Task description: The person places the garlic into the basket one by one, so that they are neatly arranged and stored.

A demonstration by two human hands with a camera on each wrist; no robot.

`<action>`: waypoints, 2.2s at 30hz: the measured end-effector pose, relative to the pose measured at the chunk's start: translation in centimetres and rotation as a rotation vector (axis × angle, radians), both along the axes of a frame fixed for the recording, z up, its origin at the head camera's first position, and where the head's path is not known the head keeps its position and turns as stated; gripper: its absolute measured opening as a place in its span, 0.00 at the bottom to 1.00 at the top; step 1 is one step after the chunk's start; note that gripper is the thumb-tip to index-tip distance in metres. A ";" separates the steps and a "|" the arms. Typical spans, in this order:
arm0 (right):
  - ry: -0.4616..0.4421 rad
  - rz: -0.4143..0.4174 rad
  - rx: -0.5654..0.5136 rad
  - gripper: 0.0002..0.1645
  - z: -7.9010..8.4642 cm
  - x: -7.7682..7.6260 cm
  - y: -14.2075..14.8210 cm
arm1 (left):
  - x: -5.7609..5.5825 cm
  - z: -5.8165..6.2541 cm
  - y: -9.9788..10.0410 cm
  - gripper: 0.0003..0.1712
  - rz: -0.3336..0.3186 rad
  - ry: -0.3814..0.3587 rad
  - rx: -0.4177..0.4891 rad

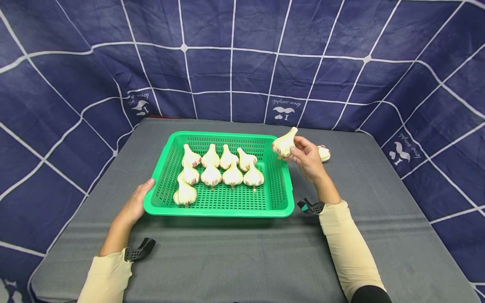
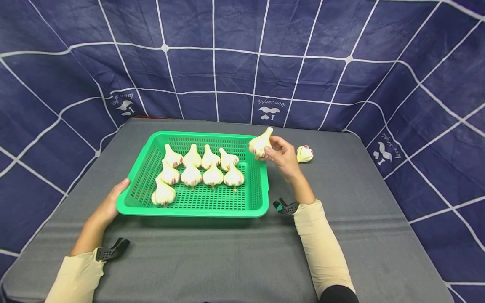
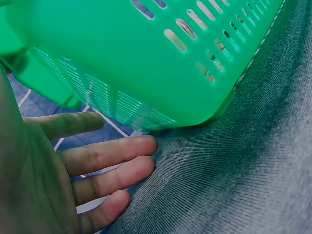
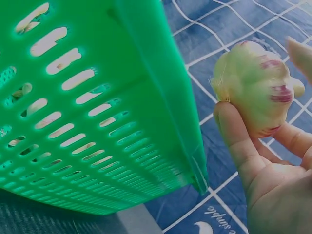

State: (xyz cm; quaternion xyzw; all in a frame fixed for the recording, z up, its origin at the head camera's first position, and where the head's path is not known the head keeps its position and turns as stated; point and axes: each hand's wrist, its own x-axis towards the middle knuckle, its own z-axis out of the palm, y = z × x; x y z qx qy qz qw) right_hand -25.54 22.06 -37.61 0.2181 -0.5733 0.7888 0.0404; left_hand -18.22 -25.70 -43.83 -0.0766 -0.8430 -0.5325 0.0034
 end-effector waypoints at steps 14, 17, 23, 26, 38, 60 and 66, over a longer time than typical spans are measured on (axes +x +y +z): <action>0.021 0.038 0.158 0.21 1.2 -0.4 -1.0 | -0.2 -0.2 0.0 0.32 0.016 -0.005 -0.011; 0.013 0.078 0.197 0.22 1.6 -0.4 -1.3 | -0.3 -0.3 -0.1 0.31 0.017 -0.007 -0.006; -0.018 0.125 0.305 0.26 2.5 -0.3 -1.7 | -0.3 -0.3 0.0 0.32 -0.020 0.014 0.014; -0.021 0.133 0.336 0.25 3.0 -0.4 -1.9 | -0.3 -0.2 0.0 0.33 -0.028 0.016 0.024; 0.043 0.089 0.493 0.22 4.6 -0.8 -3.8 | 0.0 -0.1 -0.1 0.33 0.007 -0.018 -0.016; 0.072 0.207 0.629 0.17 5.4 -1.9 -8.6 | -0.1 0.0 -0.1 0.35 -0.026 0.007 0.013; 0.091 0.252 0.674 0.18 5.4 -2.0 -10.4 | -0.1 -0.1 -0.1 0.34 -0.020 0.002 0.017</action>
